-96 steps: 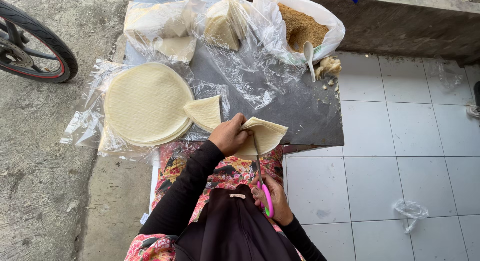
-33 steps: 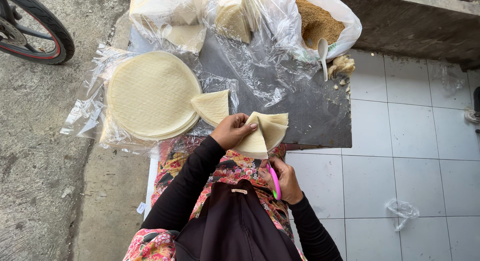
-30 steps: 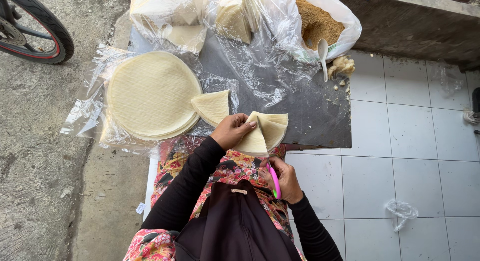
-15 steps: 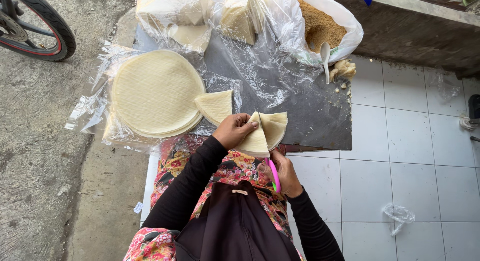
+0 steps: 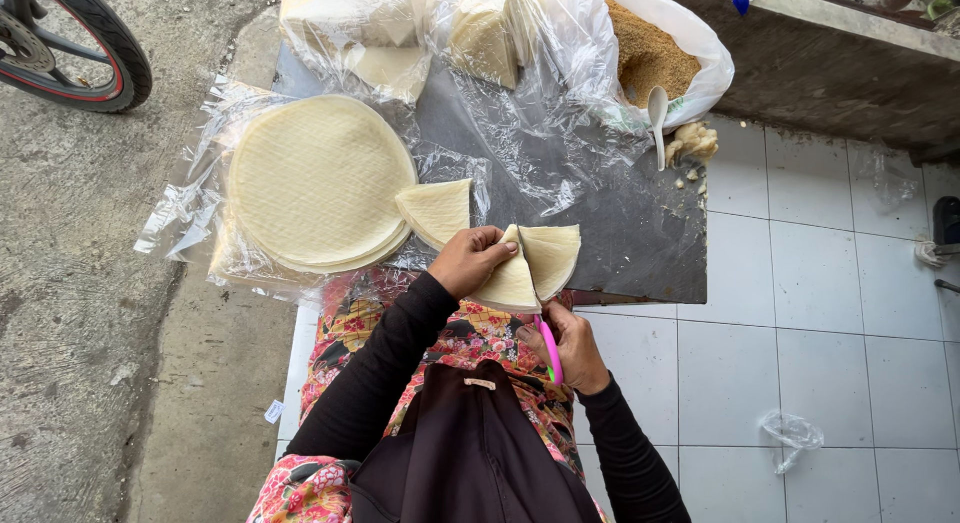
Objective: The person cuts round dough sheets in half using scissors, folds the halves, and then gathers and stacks them together while managing plastic packaging on a table.
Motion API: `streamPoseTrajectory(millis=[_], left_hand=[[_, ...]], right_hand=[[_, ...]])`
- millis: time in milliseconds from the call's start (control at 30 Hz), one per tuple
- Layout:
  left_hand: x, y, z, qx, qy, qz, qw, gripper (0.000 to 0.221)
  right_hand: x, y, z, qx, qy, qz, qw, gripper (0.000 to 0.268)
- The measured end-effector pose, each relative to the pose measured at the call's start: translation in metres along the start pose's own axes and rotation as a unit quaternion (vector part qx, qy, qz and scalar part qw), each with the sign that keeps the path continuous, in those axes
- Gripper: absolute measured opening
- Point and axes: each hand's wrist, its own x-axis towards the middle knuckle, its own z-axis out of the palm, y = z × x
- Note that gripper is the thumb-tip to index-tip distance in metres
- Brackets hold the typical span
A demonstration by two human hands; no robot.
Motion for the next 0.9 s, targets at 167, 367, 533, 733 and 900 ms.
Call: streamPoseTrajectory(millis=[167, 367, 533, 733, 900], left_hand=[[-0.003, 0.005, -0.003, -0.024, -0.016, 0.01, 1.0, 0.027], [-0.005, 0.005, -0.001, -0.007, -0.033, 0.015, 0.999, 0.029], [-0.006, 0.007, -0.001, 0.009, -0.021, -0.001, 1.0, 0.029], [-0.009, 0.007, -0.001, 0.024, -0.011, -0.006, 1.0, 0.03], [-0.009, 0.004, -0.002, 0.024, 0.008, -0.002, 1.0, 0.029]], right_hand=[[0.006, -0.01, -0.004, 0.045, -0.021, 0.04, 0.998, 0.061], [0.011, -0.008, -0.003, 0.084, -0.033, 0.026, 0.996, 0.062], [0.011, 0.002, 0.002, 0.059, -0.02, 0.024, 0.998, 0.053], [0.009, -0.002, 0.005, 0.035, -0.01, 0.016, 0.999, 0.045], [0.004, -0.016, 0.01, 0.039, 0.011, 0.039, 0.998, 0.04]])
